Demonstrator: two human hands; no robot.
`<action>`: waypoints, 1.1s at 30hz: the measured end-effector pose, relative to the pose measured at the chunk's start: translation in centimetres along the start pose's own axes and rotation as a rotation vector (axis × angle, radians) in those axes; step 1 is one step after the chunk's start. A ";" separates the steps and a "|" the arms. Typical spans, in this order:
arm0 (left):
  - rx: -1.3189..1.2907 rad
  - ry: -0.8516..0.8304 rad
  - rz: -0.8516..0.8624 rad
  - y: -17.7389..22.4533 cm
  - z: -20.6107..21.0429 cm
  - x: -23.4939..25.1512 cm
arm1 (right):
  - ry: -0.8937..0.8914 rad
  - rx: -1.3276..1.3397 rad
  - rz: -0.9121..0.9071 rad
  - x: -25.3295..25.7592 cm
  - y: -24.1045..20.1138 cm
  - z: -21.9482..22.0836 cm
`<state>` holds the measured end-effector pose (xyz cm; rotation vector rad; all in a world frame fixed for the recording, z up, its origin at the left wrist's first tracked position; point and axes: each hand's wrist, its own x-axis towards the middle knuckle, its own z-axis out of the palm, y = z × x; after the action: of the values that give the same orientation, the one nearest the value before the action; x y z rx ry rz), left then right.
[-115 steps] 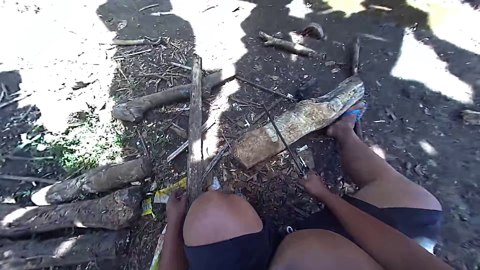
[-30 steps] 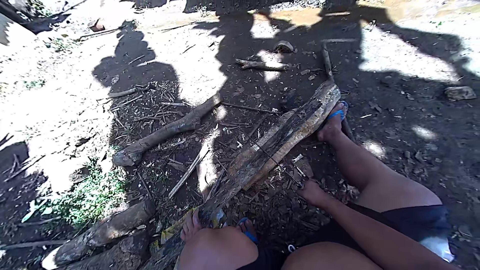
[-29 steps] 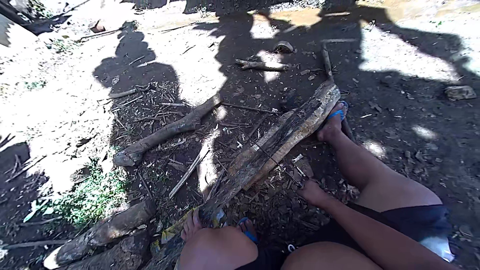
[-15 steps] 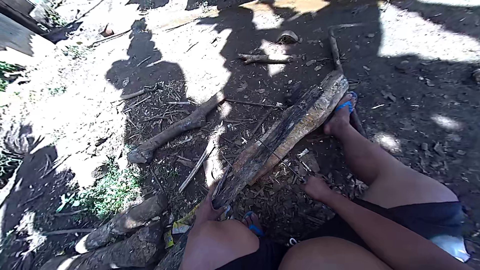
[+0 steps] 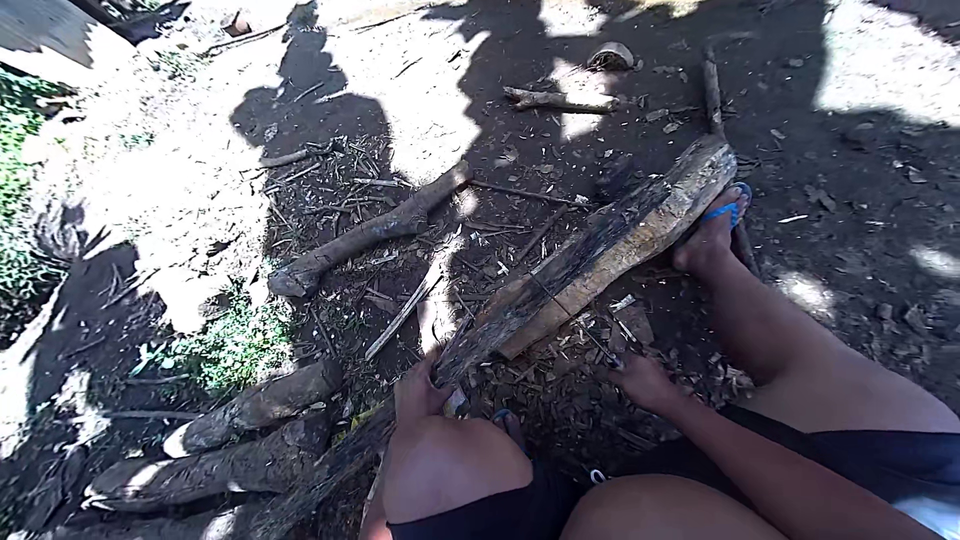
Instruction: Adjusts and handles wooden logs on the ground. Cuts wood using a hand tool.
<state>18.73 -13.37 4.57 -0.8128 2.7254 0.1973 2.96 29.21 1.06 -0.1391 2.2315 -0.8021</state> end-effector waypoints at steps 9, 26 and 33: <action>0.152 0.352 0.041 -12.2 -1.6 -1.6 | -0.110 0.013 -0.150 -0.3 -5.8 1.6; 0.066 0.168 -0.083 -13.5 2.3 -2.3 | -0.108 -0.082 -0.040 2.4 -9.8 0.7; -0.227 0.251 -0.057 -8.2 -7.0 -2.2 | -0.153 -0.060 -0.034 1.5 -10.0 -0.1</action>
<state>23.42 -20.56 11.56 -1.0389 2.9460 0.4247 0.42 20.82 6.07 -0.2587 2.1144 -0.7185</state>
